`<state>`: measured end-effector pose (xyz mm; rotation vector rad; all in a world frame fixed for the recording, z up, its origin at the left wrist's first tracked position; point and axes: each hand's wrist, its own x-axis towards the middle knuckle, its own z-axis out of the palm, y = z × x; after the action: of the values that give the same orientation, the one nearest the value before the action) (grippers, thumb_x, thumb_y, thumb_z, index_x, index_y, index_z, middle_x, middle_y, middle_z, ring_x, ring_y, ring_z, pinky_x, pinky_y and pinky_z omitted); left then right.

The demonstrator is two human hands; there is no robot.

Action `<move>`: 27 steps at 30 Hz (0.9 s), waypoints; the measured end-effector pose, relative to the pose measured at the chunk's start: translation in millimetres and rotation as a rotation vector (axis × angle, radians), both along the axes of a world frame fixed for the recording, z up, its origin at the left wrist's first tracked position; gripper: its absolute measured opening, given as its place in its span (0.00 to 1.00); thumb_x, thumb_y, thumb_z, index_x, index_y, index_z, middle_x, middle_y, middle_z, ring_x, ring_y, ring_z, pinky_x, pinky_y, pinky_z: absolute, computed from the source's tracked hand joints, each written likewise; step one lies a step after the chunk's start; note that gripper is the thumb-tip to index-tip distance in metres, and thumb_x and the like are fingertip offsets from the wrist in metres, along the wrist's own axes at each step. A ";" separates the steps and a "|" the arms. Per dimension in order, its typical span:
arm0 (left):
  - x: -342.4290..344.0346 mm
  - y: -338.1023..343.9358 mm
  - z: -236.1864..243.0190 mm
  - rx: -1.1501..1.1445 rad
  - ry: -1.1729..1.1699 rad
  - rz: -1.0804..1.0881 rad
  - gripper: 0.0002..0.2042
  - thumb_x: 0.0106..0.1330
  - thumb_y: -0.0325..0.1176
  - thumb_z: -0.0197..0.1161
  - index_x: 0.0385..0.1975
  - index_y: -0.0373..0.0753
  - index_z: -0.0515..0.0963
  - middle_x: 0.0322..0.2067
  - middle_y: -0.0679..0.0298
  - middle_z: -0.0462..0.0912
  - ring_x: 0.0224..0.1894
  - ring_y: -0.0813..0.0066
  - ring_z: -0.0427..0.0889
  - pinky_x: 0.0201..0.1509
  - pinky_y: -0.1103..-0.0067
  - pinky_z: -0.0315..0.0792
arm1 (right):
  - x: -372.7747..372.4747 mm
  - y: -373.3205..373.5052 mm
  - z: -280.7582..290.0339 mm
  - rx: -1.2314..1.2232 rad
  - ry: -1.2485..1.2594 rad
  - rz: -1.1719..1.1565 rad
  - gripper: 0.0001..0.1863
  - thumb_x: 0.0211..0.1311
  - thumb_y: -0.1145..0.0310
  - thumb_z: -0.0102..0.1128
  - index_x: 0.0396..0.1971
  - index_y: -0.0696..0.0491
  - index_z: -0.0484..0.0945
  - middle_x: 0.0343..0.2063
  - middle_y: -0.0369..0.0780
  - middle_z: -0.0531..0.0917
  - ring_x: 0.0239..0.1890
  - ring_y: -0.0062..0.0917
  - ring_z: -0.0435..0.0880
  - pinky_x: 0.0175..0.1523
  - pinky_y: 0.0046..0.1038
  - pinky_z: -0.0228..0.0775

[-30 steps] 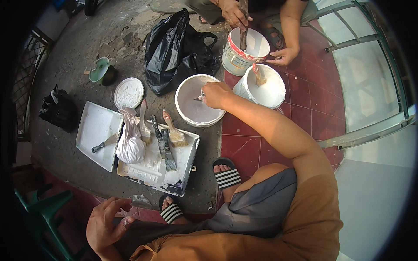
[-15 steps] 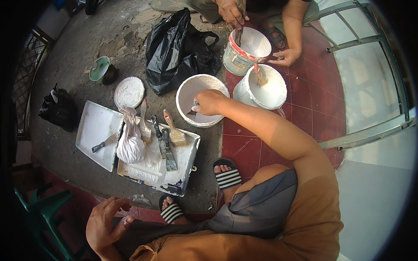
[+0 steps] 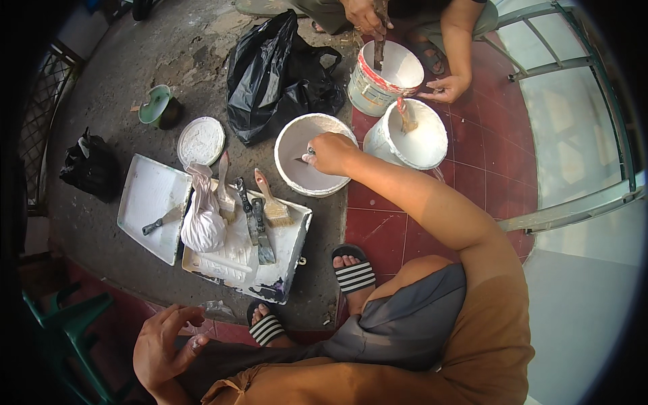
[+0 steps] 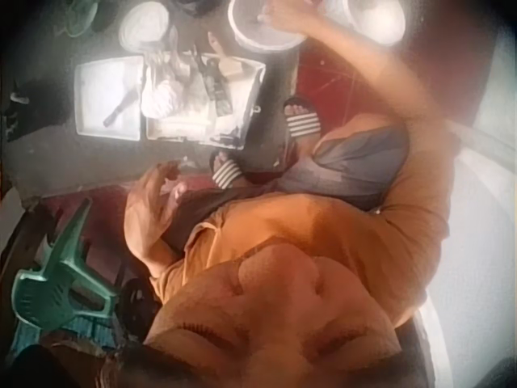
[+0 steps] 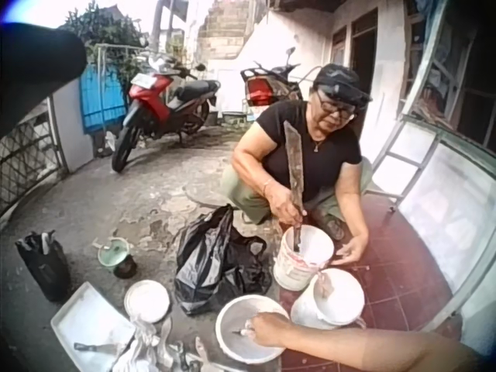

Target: The person mixes paint in buckets using a brush and a stick, and unties a plastic bag containing white powder.

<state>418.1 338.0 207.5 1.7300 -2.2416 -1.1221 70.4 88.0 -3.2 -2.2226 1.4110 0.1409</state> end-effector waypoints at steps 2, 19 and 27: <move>0.0 -1.4 -1.2 -0.001 0.008 -0.007 0.22 0.61 0.44 0.70 0.47 0.32 0.79 0.34 0.54 0.84 0.36 0.57 0.85 0.41 0.69 0.78 | 0.4 4.3 -5.3 -0.020 -0.044 0.019 0.20 0.66 0.55 0.62 0.43 0.59 0.85 0.41 0.53 0.86 0.47 0.48 0.85 0.55 0.43 0.74; 2.1 0.4 -6.5 -0.023 0.006 -0.010 0.22 0.62 0.44 0.70 0.48 0.33 0.79 0.34 0.55 0.84 0.36 0.58 0.85 0.40 0.69 0.78 | -20.3 -13.2 0.2 -0.158 0.227 -0.060 0.17 0.67 0.59 0.60 0.38 0.59 0.84 0.41 0.51 0.86 0.45 0.46 0.86 0.51 0.43 0.77; 2.2 0.8 -2.6 -0.001 0.015 0.010 0.23 0.62 0.46 0.69 0.47 0.32 0.79 0.34 0.54 0.84 0.36 0.57 0.85 0.40 0.69 0.78 | -10.4 -9.6 -17.4 -0.165 -0.069 0.033 0.17 0.67 0.57 0.60 0.41 0.57 0.84 0.43 0.48 0.84 0.50 0.44 0.83 0.56 0.43 0.73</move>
<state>420.3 338.8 204.9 1.7248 -2.2222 -1.1283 60.0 78.4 -20.6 -2.3602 1.3934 -0.0424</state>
